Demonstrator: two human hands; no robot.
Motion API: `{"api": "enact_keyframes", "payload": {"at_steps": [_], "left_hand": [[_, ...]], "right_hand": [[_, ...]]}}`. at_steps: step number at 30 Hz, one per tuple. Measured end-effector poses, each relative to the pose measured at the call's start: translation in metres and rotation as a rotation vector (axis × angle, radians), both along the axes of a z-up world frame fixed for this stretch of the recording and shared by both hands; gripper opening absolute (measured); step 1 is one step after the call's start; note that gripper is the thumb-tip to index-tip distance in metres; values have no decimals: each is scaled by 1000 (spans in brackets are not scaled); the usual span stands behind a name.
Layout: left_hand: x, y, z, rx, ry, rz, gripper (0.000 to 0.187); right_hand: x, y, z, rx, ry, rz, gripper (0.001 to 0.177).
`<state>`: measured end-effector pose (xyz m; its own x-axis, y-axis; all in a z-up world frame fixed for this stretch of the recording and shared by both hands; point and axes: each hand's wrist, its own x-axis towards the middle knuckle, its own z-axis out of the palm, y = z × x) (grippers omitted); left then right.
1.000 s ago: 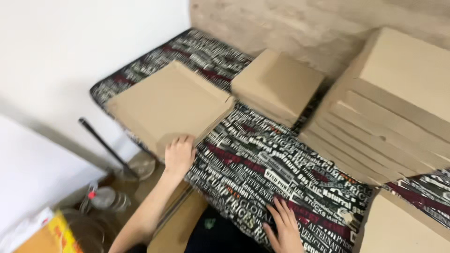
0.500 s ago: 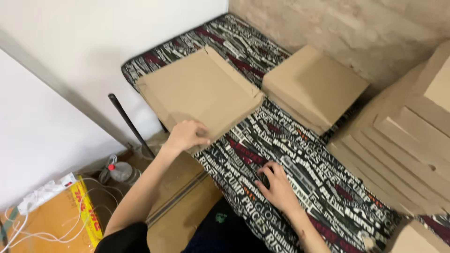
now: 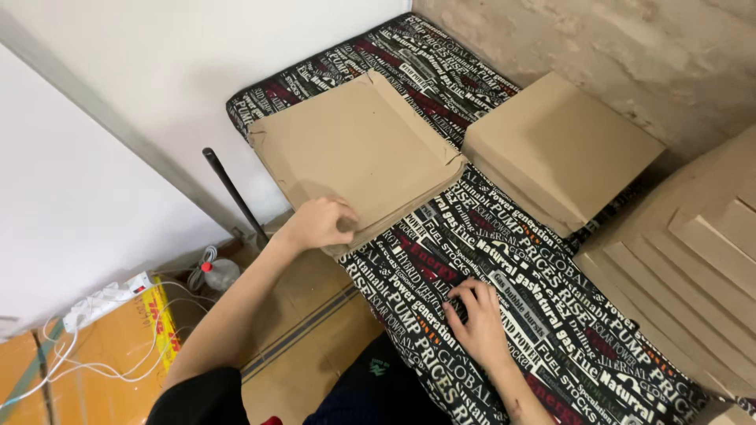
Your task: The person assembles cardboard pizza-style boxes by folding the pre-scored flaps and tucking them into place to form the sides and lid, repeating the process for multiple boxes.
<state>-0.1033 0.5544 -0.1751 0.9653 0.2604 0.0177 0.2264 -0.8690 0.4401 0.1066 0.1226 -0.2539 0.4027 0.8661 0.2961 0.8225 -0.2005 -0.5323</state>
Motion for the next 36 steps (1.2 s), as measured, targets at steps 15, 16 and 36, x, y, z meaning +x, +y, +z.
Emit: {"api": "enact_keyframes", "payload": {"at_steps": [15,16,36], "left_hand": [[-13,-86,38,202,-444,158,35],[-15,-103,50,202,-446,156,35],[-21,-291,122,223,-719,-193,21]], "right_hand": [[-1,2,2,44,-20,6,23],[-4,3,10,44,-21,4,23],[-14,-45,128,301,-159,28,29]]}}
